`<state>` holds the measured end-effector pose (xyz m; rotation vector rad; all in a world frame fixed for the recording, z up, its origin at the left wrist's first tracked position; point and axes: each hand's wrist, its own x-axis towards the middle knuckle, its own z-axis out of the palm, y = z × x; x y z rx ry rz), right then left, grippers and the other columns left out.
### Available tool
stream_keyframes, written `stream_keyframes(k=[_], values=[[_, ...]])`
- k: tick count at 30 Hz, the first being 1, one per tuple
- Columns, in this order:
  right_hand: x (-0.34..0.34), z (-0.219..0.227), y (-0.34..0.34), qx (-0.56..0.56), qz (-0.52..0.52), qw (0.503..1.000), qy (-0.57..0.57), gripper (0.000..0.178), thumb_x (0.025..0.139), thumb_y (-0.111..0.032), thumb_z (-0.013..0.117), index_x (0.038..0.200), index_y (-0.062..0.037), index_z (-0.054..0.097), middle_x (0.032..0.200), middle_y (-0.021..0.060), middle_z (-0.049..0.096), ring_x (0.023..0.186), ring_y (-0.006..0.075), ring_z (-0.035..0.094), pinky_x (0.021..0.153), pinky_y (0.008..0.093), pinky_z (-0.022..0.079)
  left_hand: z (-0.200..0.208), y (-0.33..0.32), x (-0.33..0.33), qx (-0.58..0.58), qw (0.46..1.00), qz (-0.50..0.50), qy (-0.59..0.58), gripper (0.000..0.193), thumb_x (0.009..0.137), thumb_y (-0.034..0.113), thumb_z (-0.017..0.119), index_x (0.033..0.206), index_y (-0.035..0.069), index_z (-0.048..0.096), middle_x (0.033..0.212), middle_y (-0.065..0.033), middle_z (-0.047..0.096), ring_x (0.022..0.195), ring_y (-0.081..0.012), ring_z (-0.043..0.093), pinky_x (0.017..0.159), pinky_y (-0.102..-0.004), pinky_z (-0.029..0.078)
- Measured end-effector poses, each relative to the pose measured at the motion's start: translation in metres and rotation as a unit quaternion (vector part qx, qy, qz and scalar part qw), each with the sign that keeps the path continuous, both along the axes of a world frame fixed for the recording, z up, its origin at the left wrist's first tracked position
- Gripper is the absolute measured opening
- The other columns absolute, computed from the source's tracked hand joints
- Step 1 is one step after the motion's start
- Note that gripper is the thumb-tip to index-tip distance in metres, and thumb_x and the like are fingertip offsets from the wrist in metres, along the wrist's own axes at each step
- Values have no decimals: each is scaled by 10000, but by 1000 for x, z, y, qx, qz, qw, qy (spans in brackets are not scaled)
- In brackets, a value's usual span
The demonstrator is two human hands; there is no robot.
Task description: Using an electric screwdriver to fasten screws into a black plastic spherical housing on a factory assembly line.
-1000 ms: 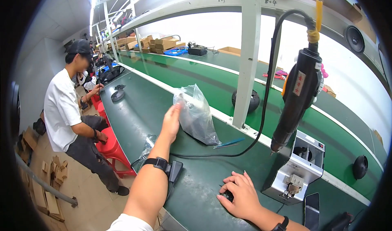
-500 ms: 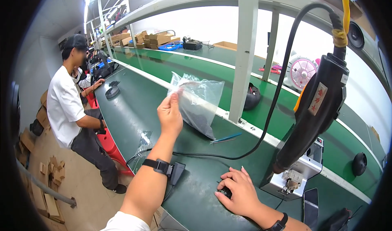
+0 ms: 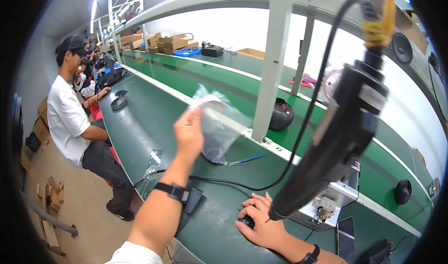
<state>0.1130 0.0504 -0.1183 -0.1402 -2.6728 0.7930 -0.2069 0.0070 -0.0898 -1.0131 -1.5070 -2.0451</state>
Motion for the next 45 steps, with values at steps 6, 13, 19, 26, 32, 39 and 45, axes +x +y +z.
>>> stream_keyframes(k=[6,13,19,26,32,39,45], values=[[-4,-4,-9,-21,4,1000,1,219,826,-281,796,938,-134,680,1177,68,611,1323,397,519,1115,594,353,9,-44,-21,12,998,26,-47,431,1066,348,557,1247,-27,667,1073,-91,723,953,-128,621,848,-268,485],[0,-1,-2,-10,-5,1000,-5,210,832,-289,788,938,-140,684,1177,70,607,1329,384,518,1173,613,290,-4,-103,-92,98,895,164,-403,799,986,655,505,1418,-18,501,1301,-190,638,1149,-289,619,1008,-429,466],[0,0,0,-3,-12,1000,-17,210,837,-292,784,939,-138,685,1177,76,610,1337,385,512,1174,620,286,4,-73,-47,-617,721,187,-253,526,946,488,633,1193,25,674,1230,-214,693,1161,-338,671,962,-448,528],[-3,-1,-6,-7,1,1000,-3,207,836,-289,783,934,-137,683,1170,74,610,1325,379,520,1169,614,295,-30,-80,-64,-610,741,216,-179,411,980,365,601,1183,11,656,1244,-225,680,1192,-388,637,988,-467,513],[2,3,-2,-6,-8,1000,-5,200,834,-287,783,931,-144,683,1170,74,610,1321,379,522,1169,610,298,-26,-69,-59,-413,882,111,-198,318,967,250,637,1105,-35,603,1044,-215,703,974,-348,655,859,-424,513],[0,0,-1,-6,-10,1000,-8,205,837,-298,778,931,-142,685,1176,78,610,1334,378,515,1176,613,285,0,-55,-41,-112,974,-73,-182,298,916,60,729,1124,-9,528,847,-121,726,669,-105,626,616,-247,499],[0,1,-3,-8,-2,1000,3,218,834,-294,779,950,-131,691,1169,81,611,1331,383,519,1172,616,295,2,-51,-32,5,962,-201,-187,256,969,49,685,1149,23,505,904,-141,734,781,-141,684,703,-266,543]])
